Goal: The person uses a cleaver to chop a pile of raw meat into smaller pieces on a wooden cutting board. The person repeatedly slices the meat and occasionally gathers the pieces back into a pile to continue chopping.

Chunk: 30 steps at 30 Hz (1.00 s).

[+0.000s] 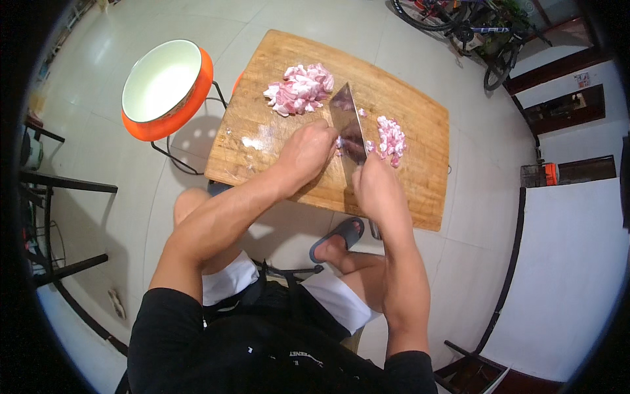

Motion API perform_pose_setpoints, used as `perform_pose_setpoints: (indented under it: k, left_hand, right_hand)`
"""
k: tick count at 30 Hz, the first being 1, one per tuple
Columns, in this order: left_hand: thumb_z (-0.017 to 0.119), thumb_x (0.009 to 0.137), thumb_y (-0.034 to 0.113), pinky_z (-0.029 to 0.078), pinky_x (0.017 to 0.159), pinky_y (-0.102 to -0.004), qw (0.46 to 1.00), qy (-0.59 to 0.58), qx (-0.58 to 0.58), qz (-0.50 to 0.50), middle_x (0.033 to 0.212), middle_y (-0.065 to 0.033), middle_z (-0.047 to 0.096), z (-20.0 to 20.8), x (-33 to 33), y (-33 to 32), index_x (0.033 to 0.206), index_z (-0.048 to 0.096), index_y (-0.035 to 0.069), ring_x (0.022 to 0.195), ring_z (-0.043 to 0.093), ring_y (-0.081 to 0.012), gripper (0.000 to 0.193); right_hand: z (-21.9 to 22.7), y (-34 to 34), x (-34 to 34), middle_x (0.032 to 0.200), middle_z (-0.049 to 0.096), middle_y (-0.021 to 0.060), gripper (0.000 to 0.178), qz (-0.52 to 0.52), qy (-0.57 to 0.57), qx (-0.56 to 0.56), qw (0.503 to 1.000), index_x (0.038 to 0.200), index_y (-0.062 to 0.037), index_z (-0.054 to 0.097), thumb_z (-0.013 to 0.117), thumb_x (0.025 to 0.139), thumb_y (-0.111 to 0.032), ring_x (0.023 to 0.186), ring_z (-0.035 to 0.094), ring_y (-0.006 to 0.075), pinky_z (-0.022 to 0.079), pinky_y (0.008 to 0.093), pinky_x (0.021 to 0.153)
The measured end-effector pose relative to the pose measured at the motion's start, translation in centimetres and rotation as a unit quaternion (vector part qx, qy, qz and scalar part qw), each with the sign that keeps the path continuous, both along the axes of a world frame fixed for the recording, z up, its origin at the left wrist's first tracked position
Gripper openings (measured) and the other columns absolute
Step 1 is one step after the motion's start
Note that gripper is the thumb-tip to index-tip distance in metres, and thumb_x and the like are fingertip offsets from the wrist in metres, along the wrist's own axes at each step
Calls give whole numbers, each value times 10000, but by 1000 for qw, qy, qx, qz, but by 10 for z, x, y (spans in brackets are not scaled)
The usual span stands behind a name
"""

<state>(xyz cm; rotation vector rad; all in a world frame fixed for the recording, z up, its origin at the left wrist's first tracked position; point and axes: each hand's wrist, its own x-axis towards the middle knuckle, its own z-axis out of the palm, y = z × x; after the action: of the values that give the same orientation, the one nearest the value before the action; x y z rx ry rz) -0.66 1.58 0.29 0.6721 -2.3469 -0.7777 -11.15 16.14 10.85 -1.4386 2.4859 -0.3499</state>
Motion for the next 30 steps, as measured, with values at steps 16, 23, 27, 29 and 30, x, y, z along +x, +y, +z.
perform_pose_setpoints:
  k: [16,23,27,29,30]
  left_hand:
    - [732,964,144,579,833,-522,1000,-4,-28,11,937,-198,691,4,3,5,933,734,-3,914,699,-428,150]
    - [743,967,163,578,830,-522,999,25,-7,36,931,-197,687,7,-1,3,934,734,4,905,699,-429,162]
    - [741,969,159,576,831,-521,999,34,-3,19,931,-196,684,4,-2,3,930,731,5,911,697,-431,159]
    - [741,954,144,576,836,-541,1000,16,3,8,957,-209,687,8,1,5,932,705,-2,935,701,-441,152]
    - [742,947,137,576,838,-551,1000,8,6,2,970,-215,689,10,1,7,933,692,-5,947,703,-446,151]
  right_hand:
    - [-37,10,-84,652,570,28,209,-166,-421,0,892,989,-11,616,628,1056,-208,464,550,134,449,353,417]
    - [-29,50,-102,725,662,137,242,-193,-261,-1,946,1064,13,649,610,1069,-226,561,654,257,517,443,544]
    - [-16,48,-77,946,728,312,293,-166,-93,-21,982,1154,62,659,621,1039,-204,936,709,519,547,553,838]
    - [-2,42,-51,964,736,320,285,-123,-55,-48,990,1155,50,668,625,1042,-208,942,713,529,546,578,836]
    - [1,41,-41,973,740,325,281,-103,-35,-62,992,1156,44,673,626,1043,-209,945,716,533,546,591,834]
